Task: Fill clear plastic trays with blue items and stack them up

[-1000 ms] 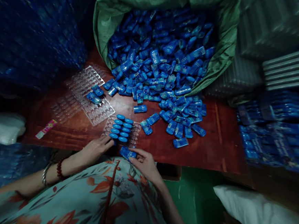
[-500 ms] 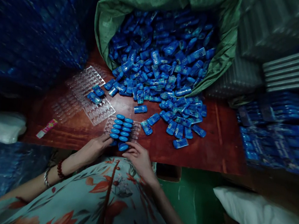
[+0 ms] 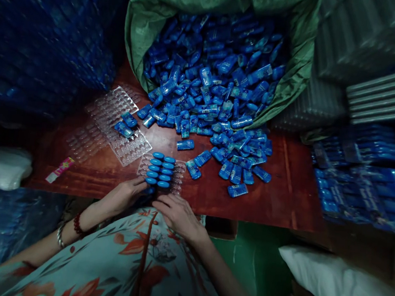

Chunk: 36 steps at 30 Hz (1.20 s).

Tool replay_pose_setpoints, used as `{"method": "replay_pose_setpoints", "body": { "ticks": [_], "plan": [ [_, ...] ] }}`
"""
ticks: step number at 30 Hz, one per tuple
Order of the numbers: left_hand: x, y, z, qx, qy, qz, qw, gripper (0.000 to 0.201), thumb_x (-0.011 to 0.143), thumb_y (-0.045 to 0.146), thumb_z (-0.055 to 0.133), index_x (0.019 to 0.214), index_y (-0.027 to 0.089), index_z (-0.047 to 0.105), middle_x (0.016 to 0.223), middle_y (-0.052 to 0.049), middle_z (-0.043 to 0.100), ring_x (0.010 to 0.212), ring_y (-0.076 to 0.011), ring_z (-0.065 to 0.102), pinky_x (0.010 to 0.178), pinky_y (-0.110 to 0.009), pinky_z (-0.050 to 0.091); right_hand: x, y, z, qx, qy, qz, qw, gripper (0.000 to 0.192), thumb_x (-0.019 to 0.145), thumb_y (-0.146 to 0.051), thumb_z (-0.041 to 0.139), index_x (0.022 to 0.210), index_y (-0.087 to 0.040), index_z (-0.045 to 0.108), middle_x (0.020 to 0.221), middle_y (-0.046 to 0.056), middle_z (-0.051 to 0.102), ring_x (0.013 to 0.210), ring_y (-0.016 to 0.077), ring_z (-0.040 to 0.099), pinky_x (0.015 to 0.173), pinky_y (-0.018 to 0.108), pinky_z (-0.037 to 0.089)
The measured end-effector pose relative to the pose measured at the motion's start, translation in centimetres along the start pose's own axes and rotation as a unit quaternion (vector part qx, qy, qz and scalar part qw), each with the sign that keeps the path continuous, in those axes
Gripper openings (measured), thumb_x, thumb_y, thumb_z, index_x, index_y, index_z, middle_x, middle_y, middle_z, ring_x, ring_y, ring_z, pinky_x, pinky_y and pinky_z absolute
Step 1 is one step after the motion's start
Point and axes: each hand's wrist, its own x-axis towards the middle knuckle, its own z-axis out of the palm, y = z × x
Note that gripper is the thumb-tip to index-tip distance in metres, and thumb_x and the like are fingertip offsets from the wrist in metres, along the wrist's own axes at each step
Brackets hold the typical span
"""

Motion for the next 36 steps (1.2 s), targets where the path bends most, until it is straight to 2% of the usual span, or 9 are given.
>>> {"method": "replay_pose_setpoints", "body": {
  "ticks": [4,8,12,15,22,26,29,33,36],
  "plan": [
    [0.0,-0.9,-1.4,0.009,-0.015,0.045,0.999,0.022,0.087,0.01,0.047,0.104,0.019,0.056,0.105,-0.006,0.06,0.092,-0.0183,0.06,0.078,-0.028,0.048,1.5,-0.1,-0.3,-0.028,-0.047,-0.068,0.996,0.027,0.09,-0.016,0.05,0.115,-0.022,0.059,0.103,0.004,0.067,0.089,0.0162,0.059,0.079,0.029,0.046],
    [-1.5,-1.4,-1.5,0.004,0.05,0.037,0.998,0.033,0.091,0.014,0.042,0.122,0.022,0.049,0.108,-0.008,0.059,0.094,-0.0179,0.06,0.08,-0.028,0.049,1.9,0.4,0.2,-0.012,-0.032,-0.027,0.999,0.022,0.09,-0.017,0.049,0.109,-0.02,0.062,0.088,0.003,0.068,0.08,0.015,0.06,0.077,0.027,0.045],
    [-3.7,-2.5,-0.1,-0.042,0.143,-0.043,0.988,0.02,0.094,0.023,0.04,0.104,0.018,0.056,0.09,-0.006,0.06,0.08,-0.0161,0.06,0.072,-0.027,0.049,1.9,0.2,0.4,0.011,-0.019,-0.016,1.0,0.024,0.093,-0.014,0.044,0.109,-0.018,0.06,0.085,0.003,0.066,0.08,0.0145,0.06,0.074,0.025,0.045],
    [-4.6,-3.8,1.4,-0.066,0.144,-0.085,0.984,0.019,0.092,0.024,0.041,0.091,0.017,0.058,0.082,-0.004,0.06,0.074,-0.0157,0.059,0.068,-0.026,0.048,3.6,-1.2,1.1,-0.018,-0.091,-0.071,0.993,0.025,0.092,-0.015,0.045,0.113,-0.022,0.056,0.099,0.003,0.064,0.083,0.0147,0.06,0.071,0.026,0.045],
    [-4.5,-4.6,1.9,-0.042,0.212,-0.109,0.97,0.023,0.09,0.018,0.038,0.1,0.016,0.059,0.093,-0.007,0.062,0.084,-0.0175,0.059,0.077,-0.03,0.05,8.1,-3.5,3.1,-0.134,-0.195,-0.098,0.967,0.024,0.088,-0.006,0.043,0.105,-0.017,0.054,0.104,0.007,0.06,0.057,0.0093,0.054,0.049,0.024,0.04],
    [-4.0,-4.3,1.8,0.018,0.173,-0.072,0.982,0.027,0.091,0.018,0.04,0.112,0.018,0.058,0.112,-0.011,0.058,0.098,-0.0207,0.054,0.085,-0.036,0.048,6.0,-2.9,1.5,-0.128,-0.14,-0.097,0.977,0.021,0.091,-0.012,0.042,0.105,-0.021,0.055,0.098,0.004,0.061,0.063,0.0114,0.057,0.053,0.024,0.044],
    [-3.6,-4.1,2.5,0.047,0.15,-0.055,0.986,0.025,0.093,0.02,0.041,0.11,0.019,0.06,0.112,-0.011,0.057,0.098,-0.0211,0.053,0.084,-0.036,0.049,2.8,-1.6,0.5,-0.075,-0.045,-0.047,0.995,0.032,0.092,-0.013,0.04,0.122,-0.019,0.048,0.101,0.007,0.061,0.087,0.0166,0.06,0.071,0.027,0.05],
    [-3.1,-3.8,3.6,0.061,0.168,-0.06,0.982,0.025,0.094,0.024,0.041,0.11,0.019,0.059,0.116,-0.012,0.053,0.101,-0.022,0.05,0.085,-0.037,0.048,-0.9,0.5,1.3,-0.037,0.104,0.056,0.992,0.044,0.091,-0.006,0.032,0.132,-0.017,0.041,0.119,0.012,0.055,0.111,0.0197,0.053,0.09,0.033,0.048],
    [-2.7,-3.9,4.0,0.056,0.172,-0.046,0.982,0.026,0.095,0.024,0.039,0.113,0.018,0.056,0.121,-0.012,0.048,0.105,-0.0218,0.048,0.088,-0.037,0.047,-1.6,1.5,2.4,-0.039,0.134,0.079,0.987,0.037,0.092,-0.01,0.036,0.125,-0.018,0.049,0.114,0.011,0.055,0.106,0.0186,0.054,0.087,0.03,0.05]
  ]
}}
